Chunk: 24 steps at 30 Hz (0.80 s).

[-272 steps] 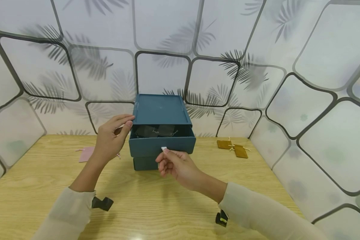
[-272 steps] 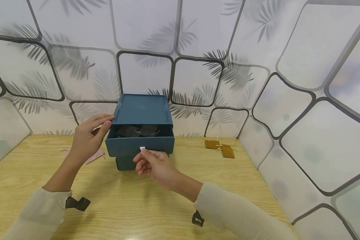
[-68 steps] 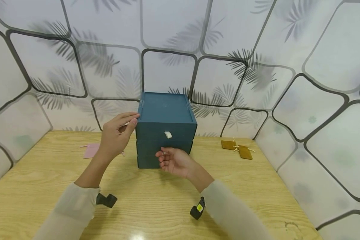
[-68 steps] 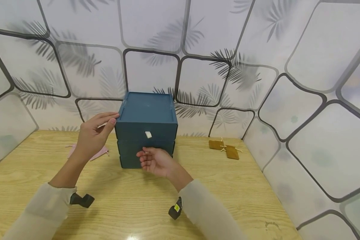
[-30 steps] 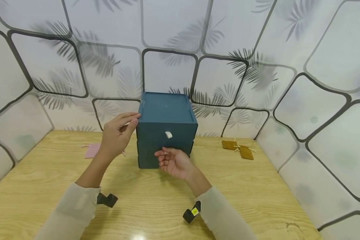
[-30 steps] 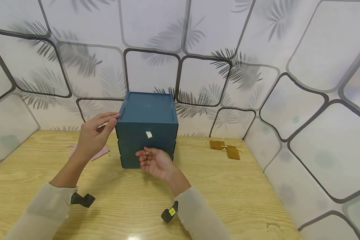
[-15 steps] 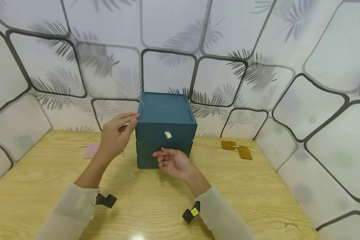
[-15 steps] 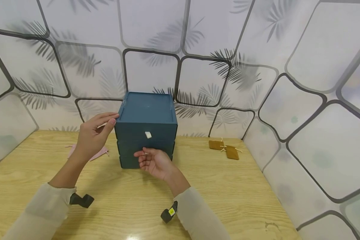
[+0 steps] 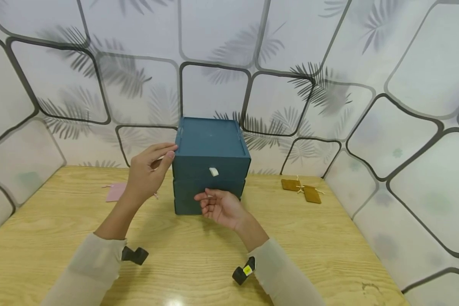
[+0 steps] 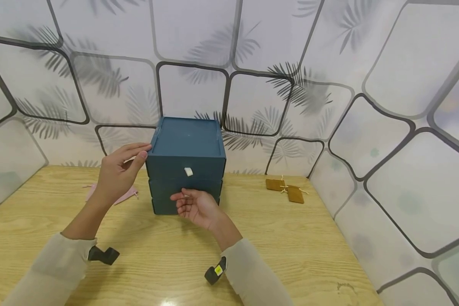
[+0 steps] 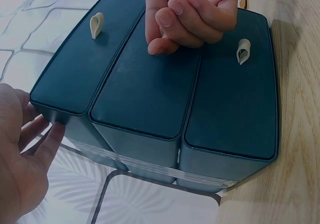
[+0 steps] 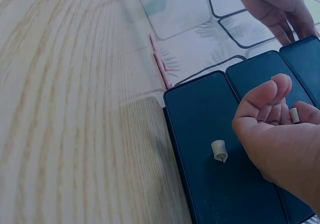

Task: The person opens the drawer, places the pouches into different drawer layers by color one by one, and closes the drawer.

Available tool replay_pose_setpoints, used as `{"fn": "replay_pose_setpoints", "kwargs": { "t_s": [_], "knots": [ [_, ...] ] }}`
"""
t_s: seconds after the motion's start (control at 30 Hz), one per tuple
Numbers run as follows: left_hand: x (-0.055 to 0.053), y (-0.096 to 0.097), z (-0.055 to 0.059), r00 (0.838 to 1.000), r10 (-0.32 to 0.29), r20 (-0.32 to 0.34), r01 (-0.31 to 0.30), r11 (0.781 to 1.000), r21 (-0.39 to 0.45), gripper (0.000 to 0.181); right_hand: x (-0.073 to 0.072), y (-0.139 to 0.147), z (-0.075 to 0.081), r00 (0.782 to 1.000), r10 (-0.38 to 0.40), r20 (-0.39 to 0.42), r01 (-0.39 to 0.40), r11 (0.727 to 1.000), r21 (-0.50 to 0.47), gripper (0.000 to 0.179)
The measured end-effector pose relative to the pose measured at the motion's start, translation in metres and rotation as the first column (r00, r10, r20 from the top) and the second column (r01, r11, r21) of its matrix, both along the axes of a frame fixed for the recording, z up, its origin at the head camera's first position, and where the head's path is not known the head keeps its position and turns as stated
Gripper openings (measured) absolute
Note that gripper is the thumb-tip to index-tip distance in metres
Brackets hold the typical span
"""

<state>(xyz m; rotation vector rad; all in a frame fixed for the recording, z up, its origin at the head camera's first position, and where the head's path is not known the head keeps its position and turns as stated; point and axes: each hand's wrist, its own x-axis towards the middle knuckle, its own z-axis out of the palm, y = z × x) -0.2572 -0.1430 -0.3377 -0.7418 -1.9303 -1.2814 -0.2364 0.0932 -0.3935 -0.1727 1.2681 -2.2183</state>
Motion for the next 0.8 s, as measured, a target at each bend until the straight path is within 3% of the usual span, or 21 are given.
{"fn": "replay_pose_setpoints", "kwargs": {
  "t_s": [0.8],
  "knots": [
    [-0.0013,-0.0015,-0.0012,1.000,-0.029,0.003,0.029,1.000,0.013,0.025,0.0008,-0.0009,0.0004,1.000,-0.004,0.019,0.004,1.000,0.001,0.044]
  ]
}}
